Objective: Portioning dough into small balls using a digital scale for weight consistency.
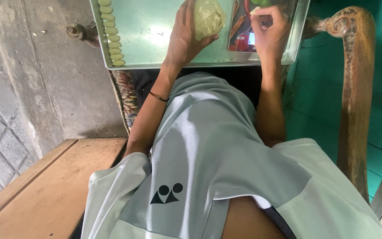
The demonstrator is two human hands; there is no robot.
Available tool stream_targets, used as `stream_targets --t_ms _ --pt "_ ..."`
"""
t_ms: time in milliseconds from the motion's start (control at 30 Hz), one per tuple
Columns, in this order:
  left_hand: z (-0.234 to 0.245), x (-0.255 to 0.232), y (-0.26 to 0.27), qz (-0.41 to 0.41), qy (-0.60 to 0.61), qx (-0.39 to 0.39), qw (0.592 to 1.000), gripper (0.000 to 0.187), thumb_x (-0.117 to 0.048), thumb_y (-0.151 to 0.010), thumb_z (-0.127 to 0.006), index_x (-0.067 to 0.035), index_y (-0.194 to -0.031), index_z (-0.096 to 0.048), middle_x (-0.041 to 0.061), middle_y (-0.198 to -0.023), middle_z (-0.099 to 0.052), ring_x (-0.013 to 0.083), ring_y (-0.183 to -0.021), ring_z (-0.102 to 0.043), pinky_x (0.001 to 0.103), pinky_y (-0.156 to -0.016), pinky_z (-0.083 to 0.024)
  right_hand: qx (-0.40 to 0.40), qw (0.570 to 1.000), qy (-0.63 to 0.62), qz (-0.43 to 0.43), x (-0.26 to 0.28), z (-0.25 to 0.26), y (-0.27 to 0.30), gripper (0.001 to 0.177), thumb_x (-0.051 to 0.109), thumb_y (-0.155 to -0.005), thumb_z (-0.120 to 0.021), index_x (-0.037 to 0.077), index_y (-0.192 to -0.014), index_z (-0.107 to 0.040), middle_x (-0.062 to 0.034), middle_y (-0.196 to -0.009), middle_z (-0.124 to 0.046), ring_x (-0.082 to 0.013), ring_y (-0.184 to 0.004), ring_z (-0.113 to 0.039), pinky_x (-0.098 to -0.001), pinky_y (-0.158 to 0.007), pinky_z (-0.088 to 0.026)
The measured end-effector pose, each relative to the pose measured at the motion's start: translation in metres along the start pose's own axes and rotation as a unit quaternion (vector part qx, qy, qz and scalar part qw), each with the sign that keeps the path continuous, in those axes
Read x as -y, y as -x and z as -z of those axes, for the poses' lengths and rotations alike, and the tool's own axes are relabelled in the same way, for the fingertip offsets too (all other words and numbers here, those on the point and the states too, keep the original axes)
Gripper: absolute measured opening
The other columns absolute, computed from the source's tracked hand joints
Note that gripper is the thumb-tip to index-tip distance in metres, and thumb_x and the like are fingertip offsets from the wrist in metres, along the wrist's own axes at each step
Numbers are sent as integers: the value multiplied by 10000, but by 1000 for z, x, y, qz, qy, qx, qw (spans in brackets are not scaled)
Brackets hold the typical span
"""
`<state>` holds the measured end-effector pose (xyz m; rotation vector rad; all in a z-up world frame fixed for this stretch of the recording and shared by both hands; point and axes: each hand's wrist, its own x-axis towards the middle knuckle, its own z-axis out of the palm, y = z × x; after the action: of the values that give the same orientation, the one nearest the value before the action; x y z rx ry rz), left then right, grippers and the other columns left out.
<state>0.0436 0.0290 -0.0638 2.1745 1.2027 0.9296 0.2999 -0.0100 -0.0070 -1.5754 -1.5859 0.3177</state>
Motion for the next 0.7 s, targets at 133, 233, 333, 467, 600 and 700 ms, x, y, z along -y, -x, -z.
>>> stream_targets --t_ms 133,233,333,467,600,700 --pt "0 1 -2 5 -4 4 1000 1171 -436 -928 -1063 -82 -1583 -160 162 -1541 -387 356 -1414 -479 481 -1204 -529 -5 999 -7 -45 -7 -9 1 300 -41 -914 -797 47 -1138 -618 -122 -1027 -765 -191 -812 -740 -303 -690 -701" --pt "3 0 -2 -13 6 -4 1000 1115 -451 -954 -1019 -57 -1564 -173 181 -1513 -386 359 -1395 -486 496 -1188 -548 7 998 -19 -64 -21 -16 8 404 -111 -909 -753 61 -1256 -641 -155 -1076 -720 -214 -857 -730 -293 -715 -708" --pt "-2 8 1 -27 -7 -8 1000 1126 -538 -1004 -942 -54 -1604 -121 220 -1557 -366 389 -1459 -443 541 -1249 -482 45 984 -145 -90 3 -19 10 198 -1 -995 -757 50 -1171 -679 -157 -1086 -757 -242 -941 -757 -337 -780 -691" --pt "-1 1 -5 -92 -58 -1 994 968 -561 -1073 -890 -114 -1622 -229 144 -1678 -271 353 -1592 -277 617 -1352 -258 91 968 -206 -108 39 -25 15 222 168 -1021 -767 46 -1189 -687 -151 -1076 -778 -194 -877 -771 -289 -723 -638" --pt "19 -18 -9 -220 24 -33 975 406 -119 -1046 -737 -78 -1381 -512 108 -1236 -602 286 -1115 -602 428 -952 -520 123 879 -380 -260 58 -38 15 168 94 -932 -786 76 -1088 -723 -67 -924 -761 -142 -747 -679 -255 -716 -587" --pt "19 -18 -8 -223 23 -49 973 403 -129 -1015 -767 -71 -1347 -545 103 -1204 -632 275 -1071 -632 414 -912 -536 110 828 -453 -313 42 -53 20 143 74 -916 -807 77 -1043 -742 -61 -885 -757 -134 -700 -665 -234 -677 -557"
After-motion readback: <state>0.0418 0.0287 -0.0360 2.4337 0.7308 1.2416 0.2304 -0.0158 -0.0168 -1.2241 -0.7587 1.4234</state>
